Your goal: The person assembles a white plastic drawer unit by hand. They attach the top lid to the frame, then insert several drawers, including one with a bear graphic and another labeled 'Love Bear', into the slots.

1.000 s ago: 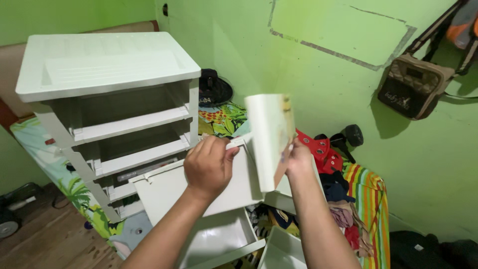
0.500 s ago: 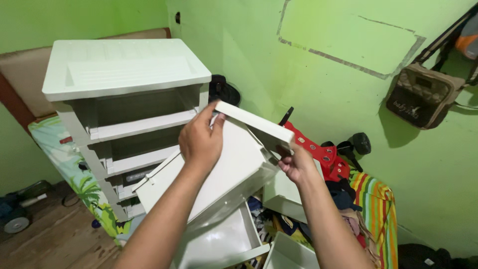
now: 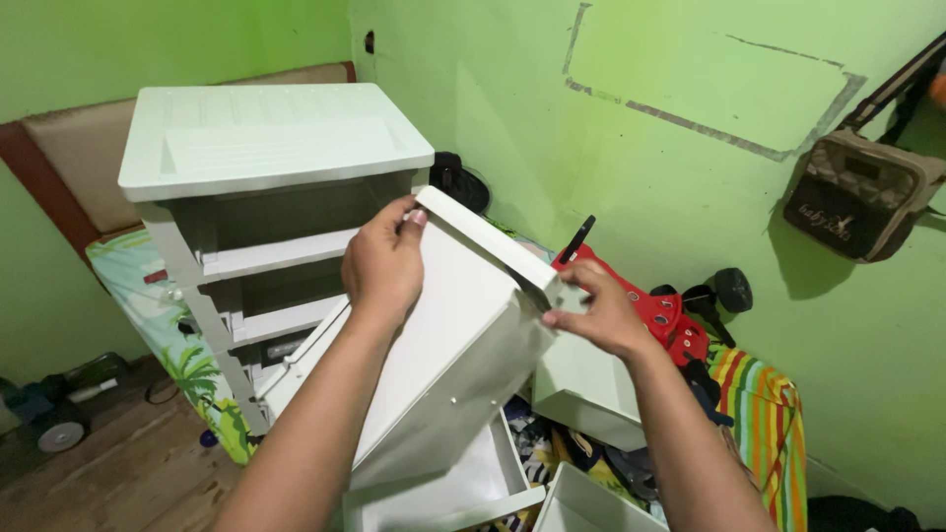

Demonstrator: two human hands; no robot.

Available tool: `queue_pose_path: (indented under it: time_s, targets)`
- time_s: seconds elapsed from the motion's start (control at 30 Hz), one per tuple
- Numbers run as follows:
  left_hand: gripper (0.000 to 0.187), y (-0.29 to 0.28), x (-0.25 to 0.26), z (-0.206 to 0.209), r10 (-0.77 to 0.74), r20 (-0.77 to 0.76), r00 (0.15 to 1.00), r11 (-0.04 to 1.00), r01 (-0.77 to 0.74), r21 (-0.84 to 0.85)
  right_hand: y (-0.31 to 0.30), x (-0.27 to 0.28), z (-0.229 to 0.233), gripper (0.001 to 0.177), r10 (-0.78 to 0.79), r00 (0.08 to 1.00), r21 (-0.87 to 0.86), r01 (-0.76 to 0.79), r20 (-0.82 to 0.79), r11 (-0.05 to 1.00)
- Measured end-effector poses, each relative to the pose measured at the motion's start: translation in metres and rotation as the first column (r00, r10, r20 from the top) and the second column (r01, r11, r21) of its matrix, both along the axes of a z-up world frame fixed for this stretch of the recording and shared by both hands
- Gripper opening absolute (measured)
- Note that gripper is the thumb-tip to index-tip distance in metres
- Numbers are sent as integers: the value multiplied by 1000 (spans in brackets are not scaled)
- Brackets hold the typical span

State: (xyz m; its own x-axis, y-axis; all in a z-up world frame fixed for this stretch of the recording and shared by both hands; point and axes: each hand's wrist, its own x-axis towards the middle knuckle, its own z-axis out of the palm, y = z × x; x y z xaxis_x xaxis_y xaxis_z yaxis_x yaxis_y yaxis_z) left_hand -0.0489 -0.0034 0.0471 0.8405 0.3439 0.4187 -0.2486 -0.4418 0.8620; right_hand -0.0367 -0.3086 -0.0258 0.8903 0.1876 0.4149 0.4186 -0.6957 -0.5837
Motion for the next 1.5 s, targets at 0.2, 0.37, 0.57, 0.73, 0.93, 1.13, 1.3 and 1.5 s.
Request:
queue_pose_path:
  time_s: [0.2,0.37,0.57,0.73,0.93,1.13,1.3,1.5]
  targets:
    - [29,-10,-17,7,-25,-41,999,991,30,130,13,14,-19,61,363,929,372,-364,75,854]
    - [44,-13,-18,-2,-81,-23,996,986,83,144,8,26,-14,40,291,939,514,-343,181,787]
    - [35,-10,-14,-10,-61,-1,998,993,61,102,21,10,-6,35,199,944,498,-310,264,810]
    - [24,-8,-16,-9,-61,-81,995,989,71,129,22,4,-8,36,188,933,409,-308,307,859]
    - [29,-10,-13,-17,-70,76,995,989,59,139,21,3,-13,32,120,946,418,-244,302,875]
    - [31,-10,-19,-10,-100,1,995,979,99,176,25,4,-15,32,4,939,440,-165,344,882]
    - [29,-8,-16,-8,-86,20,996,982,81,169,37,-3,-15,33,-123,898,404,-64,422,913]
    - [31,-4,19,-11,-1,-40,999,997,5,82,50,-3,-2,41,-121,950,282,37,286,959]
